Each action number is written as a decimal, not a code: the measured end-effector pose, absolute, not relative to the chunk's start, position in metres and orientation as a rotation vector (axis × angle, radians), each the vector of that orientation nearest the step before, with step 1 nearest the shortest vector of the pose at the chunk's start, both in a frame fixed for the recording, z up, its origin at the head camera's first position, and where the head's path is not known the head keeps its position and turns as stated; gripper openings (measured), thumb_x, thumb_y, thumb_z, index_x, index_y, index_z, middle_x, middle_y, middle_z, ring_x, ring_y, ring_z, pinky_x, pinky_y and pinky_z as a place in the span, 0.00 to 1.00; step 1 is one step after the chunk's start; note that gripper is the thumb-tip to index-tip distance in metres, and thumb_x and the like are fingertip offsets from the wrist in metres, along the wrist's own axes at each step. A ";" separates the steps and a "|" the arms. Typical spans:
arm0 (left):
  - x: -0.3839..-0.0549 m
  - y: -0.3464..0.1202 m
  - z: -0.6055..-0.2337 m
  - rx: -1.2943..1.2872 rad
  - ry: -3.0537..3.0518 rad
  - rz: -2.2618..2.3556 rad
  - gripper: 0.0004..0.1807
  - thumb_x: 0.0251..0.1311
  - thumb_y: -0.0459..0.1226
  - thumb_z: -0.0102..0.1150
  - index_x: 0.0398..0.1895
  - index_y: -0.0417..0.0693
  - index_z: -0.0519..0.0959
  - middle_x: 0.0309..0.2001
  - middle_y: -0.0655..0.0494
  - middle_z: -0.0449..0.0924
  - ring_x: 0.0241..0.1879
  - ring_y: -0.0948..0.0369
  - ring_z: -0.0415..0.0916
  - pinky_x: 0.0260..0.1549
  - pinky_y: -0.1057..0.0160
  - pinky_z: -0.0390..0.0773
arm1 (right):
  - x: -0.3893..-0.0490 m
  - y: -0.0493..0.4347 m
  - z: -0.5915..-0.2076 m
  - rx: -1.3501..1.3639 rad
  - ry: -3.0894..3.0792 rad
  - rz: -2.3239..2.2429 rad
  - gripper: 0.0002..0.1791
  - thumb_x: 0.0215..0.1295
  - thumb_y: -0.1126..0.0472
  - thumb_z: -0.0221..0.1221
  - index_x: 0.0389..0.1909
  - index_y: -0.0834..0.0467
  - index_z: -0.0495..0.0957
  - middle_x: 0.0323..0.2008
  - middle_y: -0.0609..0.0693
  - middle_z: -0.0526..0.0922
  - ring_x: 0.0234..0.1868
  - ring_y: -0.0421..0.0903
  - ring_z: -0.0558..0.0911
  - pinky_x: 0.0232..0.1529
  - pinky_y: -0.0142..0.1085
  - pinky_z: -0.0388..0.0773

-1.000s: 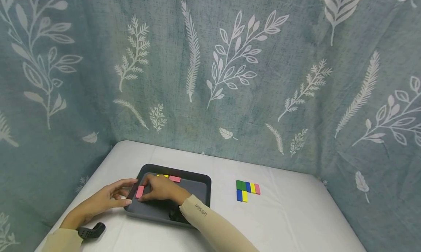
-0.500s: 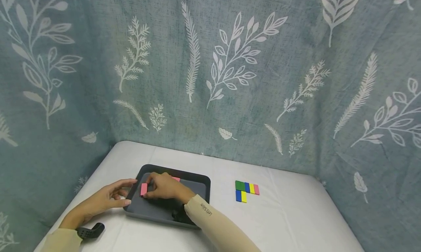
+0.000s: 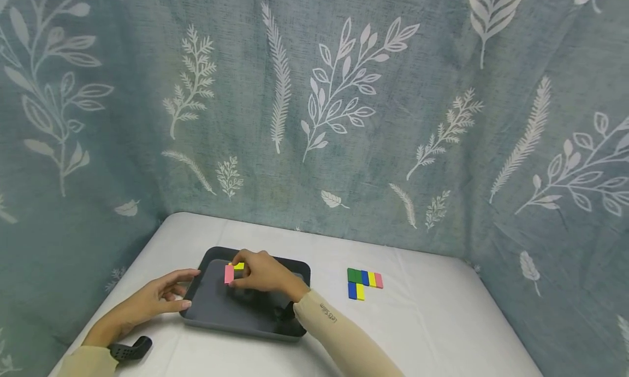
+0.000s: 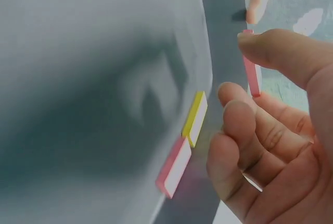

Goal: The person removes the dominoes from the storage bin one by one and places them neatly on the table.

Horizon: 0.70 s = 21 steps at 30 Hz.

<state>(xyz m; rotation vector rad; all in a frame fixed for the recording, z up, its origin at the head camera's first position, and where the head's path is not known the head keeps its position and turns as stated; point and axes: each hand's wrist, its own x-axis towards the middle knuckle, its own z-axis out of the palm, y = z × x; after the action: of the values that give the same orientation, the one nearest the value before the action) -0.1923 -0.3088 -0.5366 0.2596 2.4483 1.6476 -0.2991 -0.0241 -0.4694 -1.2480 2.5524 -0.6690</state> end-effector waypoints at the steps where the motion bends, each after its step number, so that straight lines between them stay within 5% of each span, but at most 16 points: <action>1: -0.192 -0.309 -0.537 0.262 2.454 1.646 0.41 0.64 0.46 0.70 0.78 0.53 0.63 0.71 0.43 0.67 0.58 0.51 0.72 0.50 0.55 0.73 | -0.300 -0.021 -0.468 -1.254 2.557 -0.673 0.24 0.65 0.50 0.71 0.56 0.55 0.77 0.26 0.38 0.80 0.24 0.33 0.77 0.29 0.27 0.73; 21: -0.193 -0.308 -0.536 0.255 2.449 1.645 0.43 0.63 0.46 0.71 0.79 0.52 0.62 0.73 0.40 0.65 0.59 0.50 0.71 0.51 0.53 0.74 | -0.307 0.051 -0.453 -1.204 2.625 -0.778 0.24 0.64 0.50 0.72 0.57 0.53 0.77 0.26 0.38 0.80 0.25 0.34 0.78 0.31 0.29 0.76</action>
<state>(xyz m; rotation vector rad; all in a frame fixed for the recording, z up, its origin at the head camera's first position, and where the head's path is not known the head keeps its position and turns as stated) -0.1930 -0.3084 -0.5363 0.2547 2.4488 1.6448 -0.3067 0.0509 -0.4533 -1.2038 2.6253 -0.7783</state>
